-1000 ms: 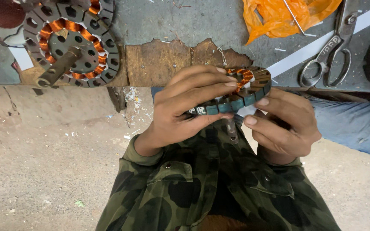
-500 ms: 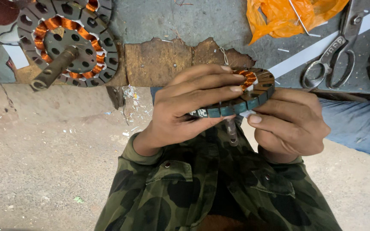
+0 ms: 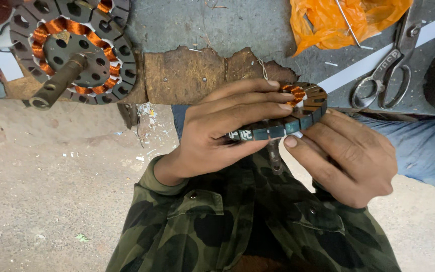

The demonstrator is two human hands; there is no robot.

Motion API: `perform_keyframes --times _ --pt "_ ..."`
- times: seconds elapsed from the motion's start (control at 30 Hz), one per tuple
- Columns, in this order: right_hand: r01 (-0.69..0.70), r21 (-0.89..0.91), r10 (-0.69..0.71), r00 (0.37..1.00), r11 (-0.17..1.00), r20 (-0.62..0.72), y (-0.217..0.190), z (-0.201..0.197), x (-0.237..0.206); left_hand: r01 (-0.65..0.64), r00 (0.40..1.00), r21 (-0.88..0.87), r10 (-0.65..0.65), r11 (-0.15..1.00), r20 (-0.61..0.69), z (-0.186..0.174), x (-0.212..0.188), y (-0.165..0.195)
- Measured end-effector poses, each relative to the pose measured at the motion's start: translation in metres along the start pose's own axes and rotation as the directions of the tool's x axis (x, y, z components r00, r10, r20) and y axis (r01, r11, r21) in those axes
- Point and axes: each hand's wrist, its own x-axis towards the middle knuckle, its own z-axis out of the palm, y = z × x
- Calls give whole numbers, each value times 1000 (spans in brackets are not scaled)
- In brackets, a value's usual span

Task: The person cuts strips of white insulating material with scissors and places them into slots on a motor rotor. They use a screwdriver to press the strips into place. The person repeats this process for multiple slots on the rotor.

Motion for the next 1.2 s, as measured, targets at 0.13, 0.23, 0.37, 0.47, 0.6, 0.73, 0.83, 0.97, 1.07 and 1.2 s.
perform_keyframes --times 0.13,0.23,0.37,0.47,0.6,0.73,0.83,0.97,1.07,1.2 --pt "31 -66 -31 1000 997 5 -2 0 6 -8 1000 0 8 1000 -22 4 -1 -1" --pt "-50 -119 52 998 992 17 -14 1 15 -14 999 21 15 1000 -45 8 -1 -2" --pt "-321 -153 339 935 935 106 -40 -3 21 -3 999 62 6 998 -43 8 -1 -1" --pt "-187 -163 195 980 969 31 -33 4 15 1 1000 77 1 997 -24 6 -1 0" --pt "-167 -148 177 983 975 56 -29 3 14 12 1000 74 -10 997 -26 6 0 1" --pt "-304 -139 324 931 943 166 -42 -11 29 20 999 80 -18 997 -27 5 0 2" --pt "-397 -140 419 885 907 204 -47 -18 36 15 1000 83 -13 996 -19 3 1 2" --pt "-303 -68 310 933 951 185 -33 -21 31 2 1000 76 -1 997 -14 5 -1 3" --pt "-288 -78 296 947 954 127 -30 -16 31 1 999 114 -6 993 38 4 -3 3" --pt "-408 -109 421 891 906 171 -42 -18 42 13 999 95 -16 995 29 1 -2 4"
